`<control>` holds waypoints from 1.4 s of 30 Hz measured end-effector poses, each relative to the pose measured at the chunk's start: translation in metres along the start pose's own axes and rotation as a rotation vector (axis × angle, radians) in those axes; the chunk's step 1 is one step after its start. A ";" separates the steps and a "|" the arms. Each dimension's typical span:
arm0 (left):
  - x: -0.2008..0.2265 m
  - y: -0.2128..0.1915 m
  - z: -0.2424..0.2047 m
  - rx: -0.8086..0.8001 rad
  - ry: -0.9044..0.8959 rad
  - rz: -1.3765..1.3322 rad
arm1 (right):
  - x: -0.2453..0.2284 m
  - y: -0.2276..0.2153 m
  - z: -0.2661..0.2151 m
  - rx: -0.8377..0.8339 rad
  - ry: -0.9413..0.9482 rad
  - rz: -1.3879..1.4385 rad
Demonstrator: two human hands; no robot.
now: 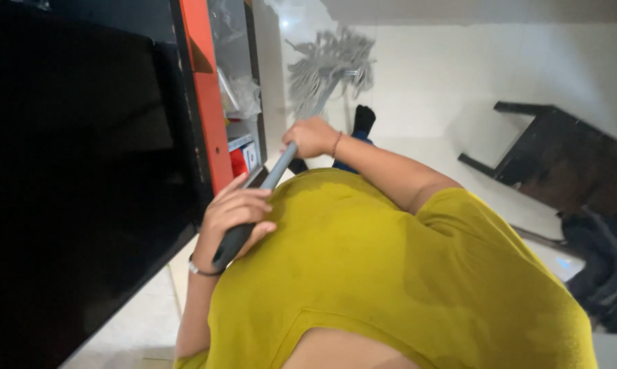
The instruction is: Mopping the tiled floor in a kitchen or utility area.
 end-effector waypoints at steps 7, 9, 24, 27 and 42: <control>-0.037 0.084 0.107 0.068 -0.054 -0.022 | 0.157 -0.062 -0.002 0.132 0.029 -0.126; -0.040 0.099 0.136 0.050 -0.054 -0.049 | 0.192 -0.070 -0.004 0.188 0.110 -0.095; 0.079 0.030 0.204 -0.244 0.088 -0.044 | 0.089 -0.112 -0.079 -0.014 0.037 0.243; 0.080 0.036 0.218 -0.268 0.118 -0.074 | 0.093 -0.127 -0.092 -0.016 0.122 0.231; -0.051 0.065 0.326 -0.415 0.352 -0.327 | 0.220 -0.171 -0.088 0.237 0.646 -0.064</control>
Point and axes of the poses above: each hand's wrist, its own z-axis towards the middle knuckle, its own y-axis out of the palm, x = y × z, the point moved 1 cm from there along z, towards the middle knuckle, and after that the axes turned 2 degrees about -x, right-handed, at the moved point
